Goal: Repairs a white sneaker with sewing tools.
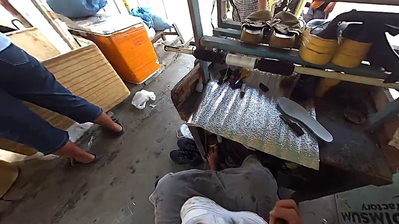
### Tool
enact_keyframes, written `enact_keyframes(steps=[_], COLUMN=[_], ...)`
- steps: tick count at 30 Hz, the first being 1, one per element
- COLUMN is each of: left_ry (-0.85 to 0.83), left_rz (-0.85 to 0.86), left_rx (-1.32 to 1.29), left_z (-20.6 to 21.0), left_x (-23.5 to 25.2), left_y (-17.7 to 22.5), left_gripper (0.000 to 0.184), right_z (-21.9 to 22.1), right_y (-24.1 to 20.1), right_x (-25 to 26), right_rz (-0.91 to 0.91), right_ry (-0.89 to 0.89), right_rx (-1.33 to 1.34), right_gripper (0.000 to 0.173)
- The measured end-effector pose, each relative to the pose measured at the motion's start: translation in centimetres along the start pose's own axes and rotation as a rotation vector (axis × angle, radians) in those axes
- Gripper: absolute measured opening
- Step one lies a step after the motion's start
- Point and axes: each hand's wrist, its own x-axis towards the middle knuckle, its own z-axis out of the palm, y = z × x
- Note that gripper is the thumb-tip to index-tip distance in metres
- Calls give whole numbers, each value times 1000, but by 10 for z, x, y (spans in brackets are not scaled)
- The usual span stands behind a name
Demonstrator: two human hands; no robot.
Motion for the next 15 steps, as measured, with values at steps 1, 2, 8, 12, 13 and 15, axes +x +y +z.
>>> enact_keyframes(steps=[1, 2, 8, 12, 13, 15], left_ry=[77, 129, -34, -28, -22, -18], left_rz=[48, 61, 154, 177, 153, 105], left_rx=[111, 207, 133, 205, 223, 229], left_z=[3, 2, -34, -38, -39, -39], left_x=[-2, -2, 4, 7, 8, 11], left_y=[2, 4, -22, -29, -30, -29], left_gripper=[15, 22, 30, 30, 30, 28], right_z=[-1, 0, -15, -44, -49, -54], right_y=[7, 16, 23, 4, -2, -11], right_x=[-2, -3, 5, 33, 37, 47], right_rz=[45, 82, 181, 391, 404, 353], right_ry=[-32, -65, -326, -544, -635, -813], right_rx=[31, 51, 52, -143, -205, -323], right_gripper=[15, 15, 20, 44, 43, 37])
